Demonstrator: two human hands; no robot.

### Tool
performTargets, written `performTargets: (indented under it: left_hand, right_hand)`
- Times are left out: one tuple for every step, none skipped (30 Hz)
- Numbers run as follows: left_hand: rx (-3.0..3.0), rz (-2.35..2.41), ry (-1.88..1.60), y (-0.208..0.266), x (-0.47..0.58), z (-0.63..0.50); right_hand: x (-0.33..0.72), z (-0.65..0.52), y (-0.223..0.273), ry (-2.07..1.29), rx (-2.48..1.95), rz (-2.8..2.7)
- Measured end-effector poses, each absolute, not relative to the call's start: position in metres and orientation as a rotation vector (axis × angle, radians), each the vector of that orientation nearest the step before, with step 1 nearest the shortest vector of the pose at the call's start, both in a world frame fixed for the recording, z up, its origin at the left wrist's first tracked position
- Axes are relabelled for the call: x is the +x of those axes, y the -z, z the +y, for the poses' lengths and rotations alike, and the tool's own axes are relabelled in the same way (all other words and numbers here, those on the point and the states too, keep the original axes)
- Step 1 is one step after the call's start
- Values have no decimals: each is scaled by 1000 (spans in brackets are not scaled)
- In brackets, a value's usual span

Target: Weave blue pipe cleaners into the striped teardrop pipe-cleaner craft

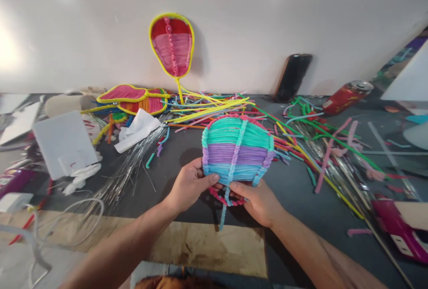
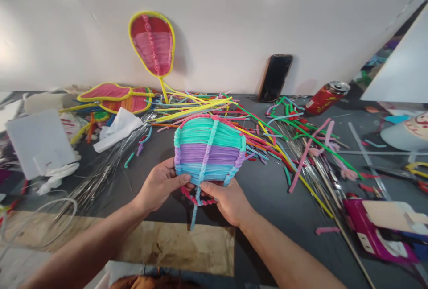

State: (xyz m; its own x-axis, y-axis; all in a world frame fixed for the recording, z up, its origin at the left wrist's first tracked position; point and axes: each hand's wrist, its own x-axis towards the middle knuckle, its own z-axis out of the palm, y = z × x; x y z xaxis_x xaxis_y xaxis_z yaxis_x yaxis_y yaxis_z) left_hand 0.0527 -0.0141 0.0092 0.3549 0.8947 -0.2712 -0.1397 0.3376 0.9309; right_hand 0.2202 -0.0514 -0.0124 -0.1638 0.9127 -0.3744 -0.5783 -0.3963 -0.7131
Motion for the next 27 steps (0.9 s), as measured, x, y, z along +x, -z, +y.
performTargets:
  left_hand:
    - [985,960,-834,-9,53,-14]
    - [990,963,-836,-9,52,-13]
    - [995,966,-837,-8,52,-13]
    - [999,969,-835,-8,51,-12]
    - [1001,974,-832,-7,51,-11]
    - [1001,980,-831,-6,51,-11]
    - [1000,983,-833,-6,51,-11]
    - [999,983,-837,-6,51,-11]
    - [999,981,-842,-5,51,-11]
    - [1001,976,-847,-5,52,-11]
    - [1004,970,-849,-5,52,-11]
    - [1006,965,-850,-5,52,-11]
    - [1003,962,-851,-5,52,-11]
    - [994,960,-855,-4,52,-10]
    - [976,962,-867,-4,51,-10]
    - [952,968,-883,-4,50,-9]
    - [923,980,-902,-4,50,-8]
    - [893,994,-923,-4,49,-7]
    - [866,1008,-939,-4,49,-7]
    - [844,1022,-951,-4,49,-7]
    - [826,1031,-961,-4,50,-7]
    - [809,1033,-969,-4,50,-8]
    - [793,1029,-978,-4,51,-9]
    - [778,1020,-983,-4,53,-10]
    - [767,1008,-986,-4,54,-11]
    - [760,995,-990,-3,55,-12]
    - [758,982,-991,-3,57,-13]
  right_hand:
    - [220,-51,13,-1775,-957,-509]
    - [221,-51,12,-1785,-939,-517]
    - [221,-50,12,-1796,-919,-524]
    - [221,-50,12,-1804,-904,-525]
    - [221,-50,11,-1803,-907,-518]
    - [221,-50,11,-1790,-928,-498]
    - [222,-50,12,-1769,-963,-468]
    - [222,-49,12,-1749,-1000,-436]
    - [223,-49,12,-1735,-1028,-407]
    - [223,-50,13,-1730,-1041,-388]
    - [223,-50,13,-1737,-1041,-380]
    - [223,-50,13,-1746,-1034,-378]
    - [223,-50,13,-1753,-1022,-381]
    - [223,-49,13,-1763,-1009,-392]
    - [223,-49,12,-1779,-990,-416]
    - [224,-48,11,-1800,-969,-452]
    - [226,-46,10,-1810,-951,-493]
    - [229,-45,9,-1791,-943,-531]
    - [232,-43,8,-1728,-950,-565]
    - [237,-41,7,-1611,-977,-595]
    - [242,-39,7,-1448,-1021,-626]
    - [247,-38,6,-1268,-1081,-676]
    - [251,-37,5,-1086,-1149,-756]
    - [254,-37,4,-925,-1217,-880]
    - [256,-38,3,-790,-1274,-1050]
    - [256,-39,2,-667,-1305,-1240]
    - [254,-40,1,-562,-1313,-1427]
